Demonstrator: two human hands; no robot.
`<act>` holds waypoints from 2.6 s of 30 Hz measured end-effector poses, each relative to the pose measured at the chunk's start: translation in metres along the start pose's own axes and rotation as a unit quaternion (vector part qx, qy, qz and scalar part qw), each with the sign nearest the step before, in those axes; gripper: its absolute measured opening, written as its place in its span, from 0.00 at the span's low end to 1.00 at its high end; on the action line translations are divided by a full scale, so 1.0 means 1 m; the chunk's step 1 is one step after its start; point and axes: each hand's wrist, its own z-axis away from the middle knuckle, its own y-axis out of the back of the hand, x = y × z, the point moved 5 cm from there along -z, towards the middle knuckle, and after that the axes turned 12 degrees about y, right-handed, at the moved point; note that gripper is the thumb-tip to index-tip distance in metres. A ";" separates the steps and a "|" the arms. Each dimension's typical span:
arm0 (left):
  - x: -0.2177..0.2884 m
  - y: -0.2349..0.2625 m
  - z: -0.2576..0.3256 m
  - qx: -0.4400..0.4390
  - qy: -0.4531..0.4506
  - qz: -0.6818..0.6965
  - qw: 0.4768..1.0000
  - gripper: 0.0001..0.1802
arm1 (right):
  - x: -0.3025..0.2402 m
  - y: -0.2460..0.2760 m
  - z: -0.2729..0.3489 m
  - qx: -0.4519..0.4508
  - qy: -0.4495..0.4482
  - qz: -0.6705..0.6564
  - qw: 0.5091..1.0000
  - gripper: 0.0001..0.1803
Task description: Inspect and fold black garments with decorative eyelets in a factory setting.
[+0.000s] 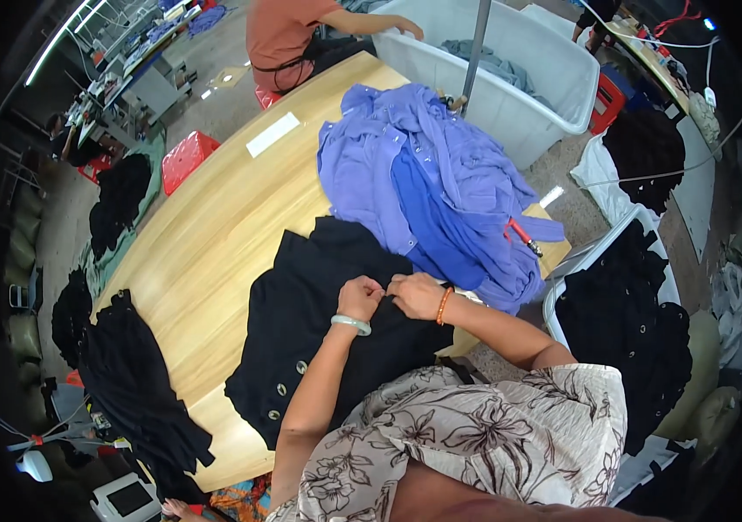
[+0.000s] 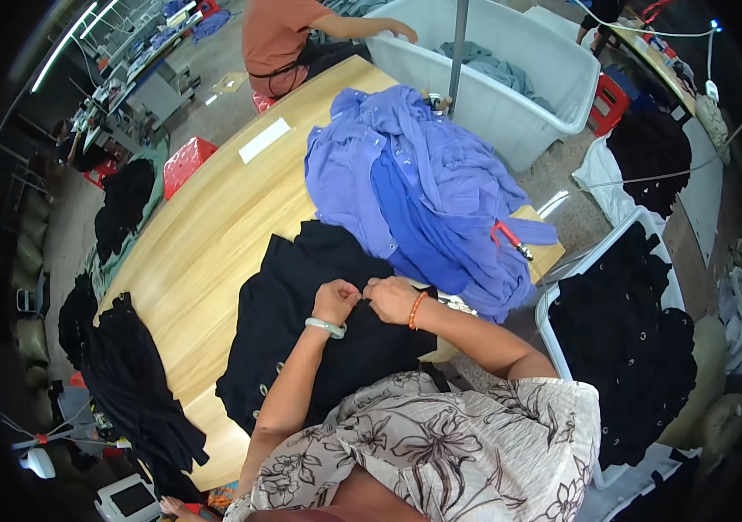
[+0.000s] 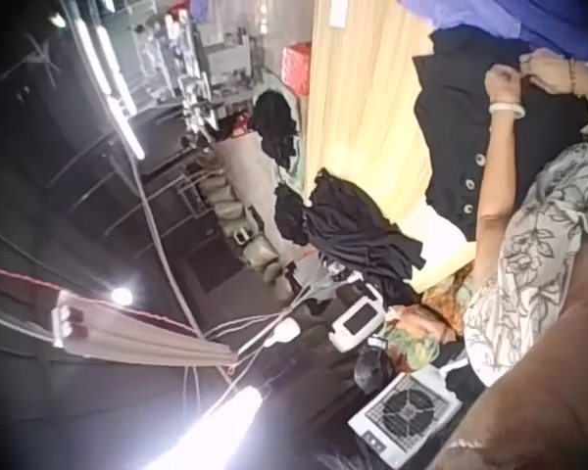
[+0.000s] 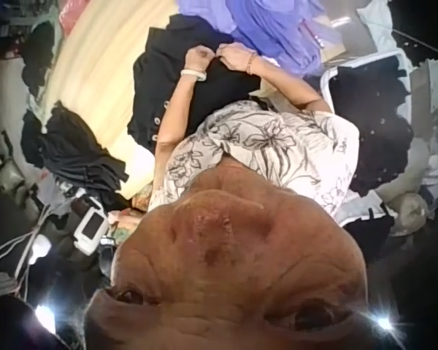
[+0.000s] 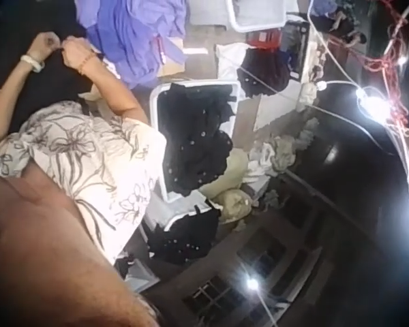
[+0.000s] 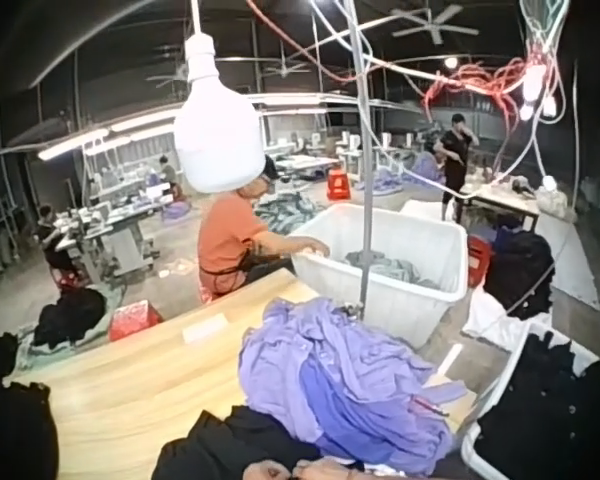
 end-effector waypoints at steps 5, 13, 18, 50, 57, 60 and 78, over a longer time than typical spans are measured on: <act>-0.014 0.000 0.009 -0.086 0.172 0.303 0.933 0.02 | -0.017 0.010 -0.005 0.057 0.009 -0.068 0.996 0.11; -0.033 -0.002 0.026 -0.164 0.110 0.341 0.919 0.06 | -0.034 0.001 0.006 0.059 0.017 -0.038 0.997 0.16; 0.007 0.006 0.060 -0.038 -0.087 0.040 0.995 0.14 | -0.018 -0.002 0.014 0.024 0.025 -0.056 0.998 0.13; -0.201 0.150 0.281 0.357 0.102 -0.124 0.920 0.30 | -0.010 0.004 0.060 0.389 -0.188 -0.026 0.901 0.15; -0.234 0.142 0.283 0.374 0.122 0.052 0.918 0.29 | -0.200 -0.039 -0.012 0.210 0.170 0.024 0.962 0.18; -0.263 0.145 0.271 0.323 0.121 0.072 0.936 0.32 | -0.239 -0.077 -0.020 0.106 0.201 0.016 0.974 0.25; -0.187 0.193 0.272 0.320 0.063 -0.066 0.943 0.19 | -0.232 -0.106 -0.009 0.147 0.162 0.001 0.976 0.52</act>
